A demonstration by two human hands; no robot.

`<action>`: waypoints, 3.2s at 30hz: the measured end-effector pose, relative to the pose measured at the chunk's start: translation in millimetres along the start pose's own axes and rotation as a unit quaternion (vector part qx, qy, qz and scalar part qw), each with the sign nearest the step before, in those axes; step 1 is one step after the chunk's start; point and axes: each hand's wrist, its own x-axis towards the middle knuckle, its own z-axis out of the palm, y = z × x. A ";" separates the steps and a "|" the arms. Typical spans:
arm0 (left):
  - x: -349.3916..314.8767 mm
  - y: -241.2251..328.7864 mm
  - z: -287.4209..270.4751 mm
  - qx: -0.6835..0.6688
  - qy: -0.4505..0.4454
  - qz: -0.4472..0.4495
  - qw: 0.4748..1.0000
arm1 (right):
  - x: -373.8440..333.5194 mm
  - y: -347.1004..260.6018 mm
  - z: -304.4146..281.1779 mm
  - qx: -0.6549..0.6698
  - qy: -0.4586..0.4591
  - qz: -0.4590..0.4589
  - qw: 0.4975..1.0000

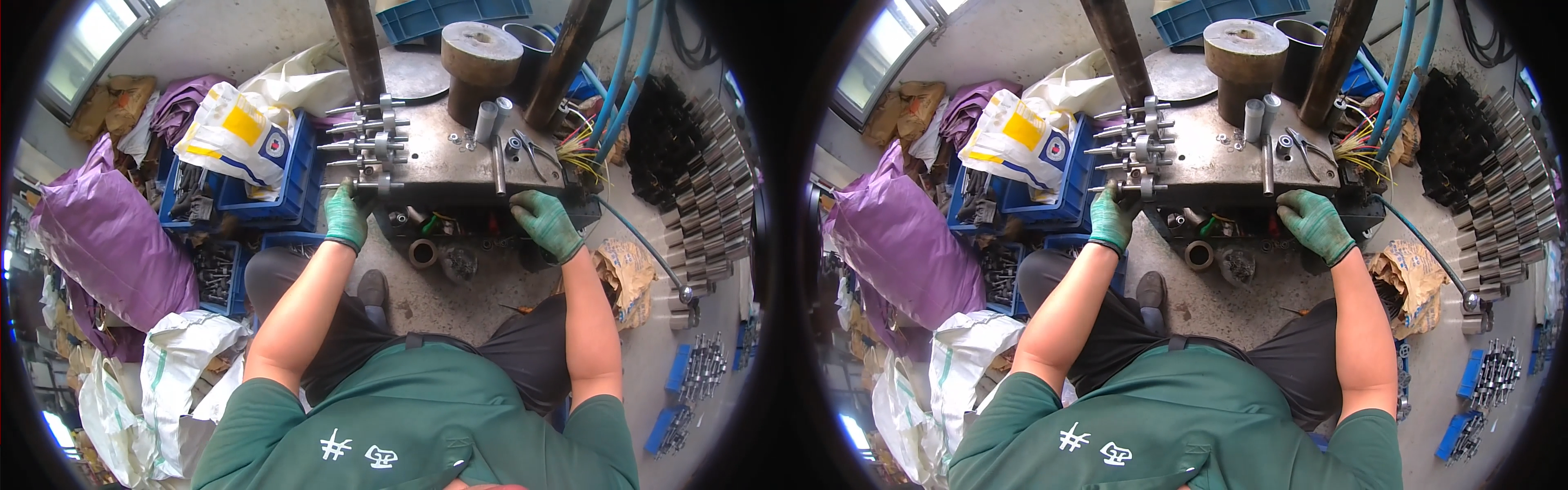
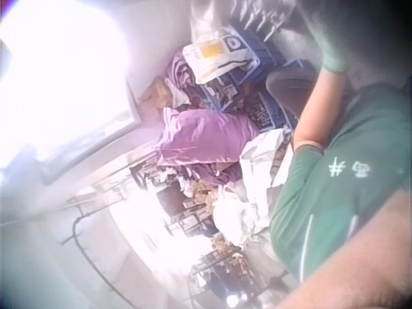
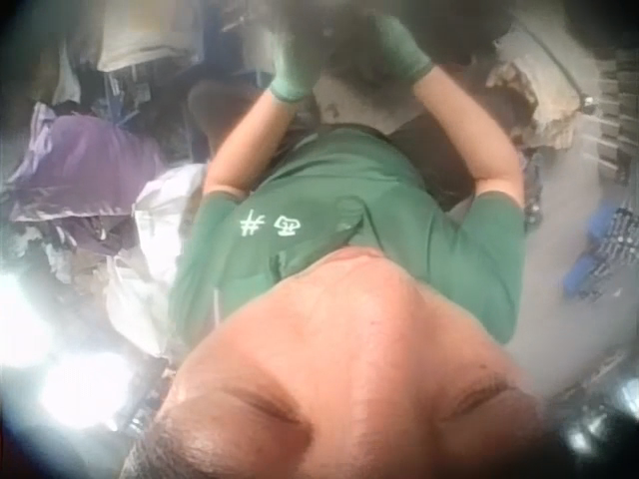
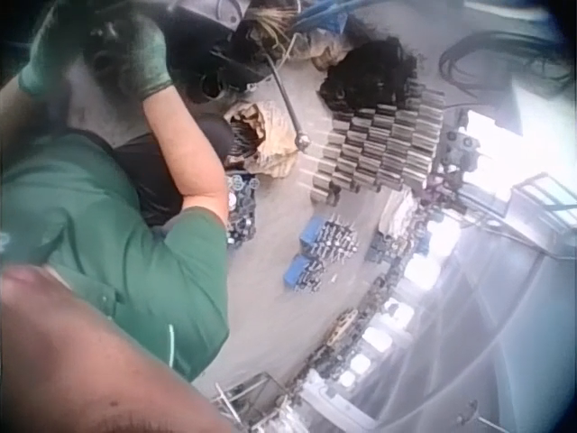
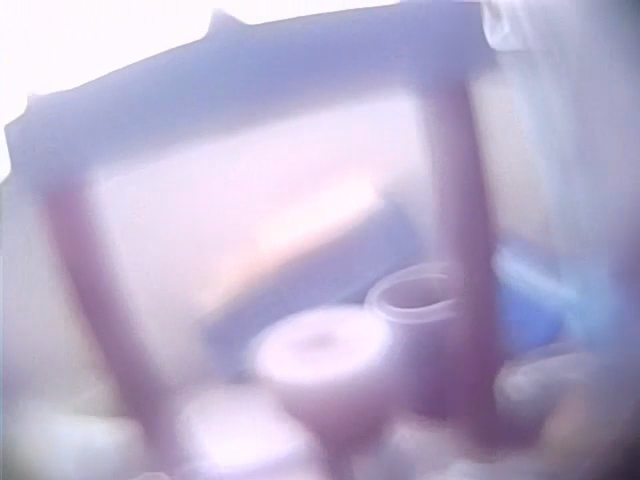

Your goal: The person uses a vertical industrial press to assemble metal components, placing gears and shafts into a die and operating the press handle multiple times.

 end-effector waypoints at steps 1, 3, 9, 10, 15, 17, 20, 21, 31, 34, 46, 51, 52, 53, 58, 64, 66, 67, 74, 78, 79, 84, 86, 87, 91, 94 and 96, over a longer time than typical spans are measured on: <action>-7.8 0.5 5.9 0.054 0.015 0.019 0.998 | -0.9 0.0 -0.6 -0.004 -0.001 -0.002 1.000; -9.0 1.3 2.3 0.128 0.032 0.035 0.991 | 0.4 -2.6 0.5 -0.013 -0.002 -0.007 1.000; -25.3 -8.4 -14.4 0.067 0.038 -0.089 0.993 | -4.0 -5.0 -3.2 0.007 0.004 -0.008 1.000; -38.8 -15.4 -16.8 0.064 0.009 -0.120 0.991 | -6.1 -7.2 -2.7 0.029 0.006 -0.004 1.000; -124.1 -24.9 20.1 0.149 -0.320 0.037 0.935 | -18.5 -30.6 27.1 0.340 0.036 0.070 0.937; -156.8 -13.9 57.3 0.101 -0.371 0.130 0.914 | -26.3 -58.2 35.8 0.488 0.013 0.151 0.859; -180.8 -19.6 94.8 0.125 -0.435 0.226 0.863 | -38.6 -87.8 48.7 0.645 -0.048 0.208 0.734; -182.5 -27.0 102.0 0.155 -0.465 0.263 0.831 | -39.7 -83.6 54.8 0.684 -0.118 0.191 0.694; -183.7 -92.2 134.1 0.277 -0.559 0.397 0.673 | -55.5 -60.7 66.4 0.840 -0.148 0.121 0.507; -186.9 -107.1 140.9 0.253 -0.571 0.380 0.683 | -71.3 -45.3 66.4 0.166 -0.033 -0.102 0.980; -147.5 -62.9 163.6 0.123 -0.576 0.065 0.805 | -48.1 -78.2 49.6 0.769 -0.046 0.280 0.572; -108.5 -42.4 196.7 -0.227 -0.240 -0.143 0.933 | -54.9 -80.5 35.5 0.625 -0.049 0.198 0.753; -99.7 -41.9 194.5 -0.227 -0.223 -0.156 0.935 | -56.6 -86.5 31.7 0.578 -0.058 0.166 0.797; -95.5 -42.6 191.1 -0.231 -0.228 -0.159 0.932 | -55.5 -83.8 36.7 0.554 -0.060 0.139 0.819; -91.4 -56.7 184.9 -0.232 -0.160 -0.171 0.944 | -47.9 -77.6 47.7 0.490 -0.083 0.092 0.863; -100.5 -67.3 188.1 -0.217 -0.109 -0.173 0.955 | -50.3 -76.6 39.9 0.474 -0.092 0.101 0.870; -111.5 -65.6 194.7 -0.204 -0.092 -0.174 0.959 | -52.3 -81.0 28.2 0.450 -0.131 0.127 0.874; -116.1 -64.7 199.1 -0.196 -0.087 -0.176 0.961 | -56.0 -80.6 32.7 0.418 -0.152 0.092 0.891; -108.0 -75.0 196.1 0.062 -0.286 -0.075 0.953 | -66.8 -77.8 54.9 0.215 -0.136 -0.064 0.965; -106.4 -78.0 188.8 0.213 -0.330 0.144 0.908 | -62.9 -79.6 43.8 0.371 -0.111 0.115 0.915; -108.5 -77.0 187.0 0.228 -0.326 0.160 0.903 | -62.2 -80.8 40.3 0.396 -0.083 0.147 0.903; -108.4 -82.6 187.2 0.238 -0.341 0.204 0.886 | -55.6 -83.0 33.8 0.477 -0.092 0.194 0.852; -108.6 -84.9 183.9 0.242 -0.315 0.144 0.907 | -55.0 -83.5 35.1 0.467 -0.089 0.192 0.858; -102.8 -87.2 181.3 0.218 -0.284 0.136 0.924 | -54.6 -85.3 34.9 0.458 -0.088 0.191 0.864; -88.6 -99.3 171.5 0.268 -0.159 0.191 0.931 | -51.3 -76.7 44.9 0.377 -0.092 0.144 0.910; -74.8 -102.2 156.1 0.275 -0.135 0.175 0.936 | -47.8 -79.3 55.2 0.396 -0.125 0.150 0.897; -75.2 -99.7 151.8 0.277 -0.126 0.172 0.937 | -51.8 -85.5 57.4 0.271 -0.149 0.020 0.951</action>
